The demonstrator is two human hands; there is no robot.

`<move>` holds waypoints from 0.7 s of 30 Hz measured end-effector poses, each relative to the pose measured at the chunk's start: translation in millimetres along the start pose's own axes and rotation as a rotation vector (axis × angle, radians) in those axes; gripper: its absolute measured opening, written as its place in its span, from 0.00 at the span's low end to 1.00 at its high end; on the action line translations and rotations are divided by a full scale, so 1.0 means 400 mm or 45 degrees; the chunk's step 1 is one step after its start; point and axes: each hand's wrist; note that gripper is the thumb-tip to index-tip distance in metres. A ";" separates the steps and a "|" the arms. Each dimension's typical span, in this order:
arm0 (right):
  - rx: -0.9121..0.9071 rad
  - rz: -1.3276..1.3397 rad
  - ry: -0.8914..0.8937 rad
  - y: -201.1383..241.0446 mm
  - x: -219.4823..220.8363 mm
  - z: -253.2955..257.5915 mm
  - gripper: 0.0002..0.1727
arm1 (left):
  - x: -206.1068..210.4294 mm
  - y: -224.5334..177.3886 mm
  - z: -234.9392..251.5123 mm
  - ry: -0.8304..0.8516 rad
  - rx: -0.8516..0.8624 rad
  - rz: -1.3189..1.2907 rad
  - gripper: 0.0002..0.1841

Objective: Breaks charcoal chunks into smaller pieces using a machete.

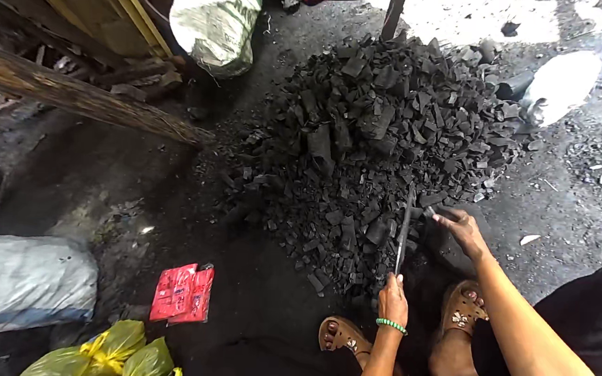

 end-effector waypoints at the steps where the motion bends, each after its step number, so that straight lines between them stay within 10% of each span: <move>1: -0.039 0.009 -0.030 0.012 0.017 0.027 0.31 | -0.010 0.008 0.003 -0.094 -0.034 -0.080 0.23; 6: 0.125 -0.467 0.041 0.036 0.093 0.117 0.48 | -0.066 0.072 0.013 -0.364 -0.238 -0.258 0.21; 16: -0.287 -0.551 0.017 -0.005 0.240 -0.124 0.21 | -0.060 0.116 0.039 -0.433 -0.471 -0.460 0.20; 21: -0.313 -0.738 0.131 0.064 0.304 -0.182 0.34 | -0.073 0.118 0.030 -0.438 -0.476 -0.494 0.20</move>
Point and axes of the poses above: each hand's wrist, its own z-axis towards the middle knuckle, its own x-axis out of the palm, y = z × x, and after that the axes turned 11 degrees about z, right-handed
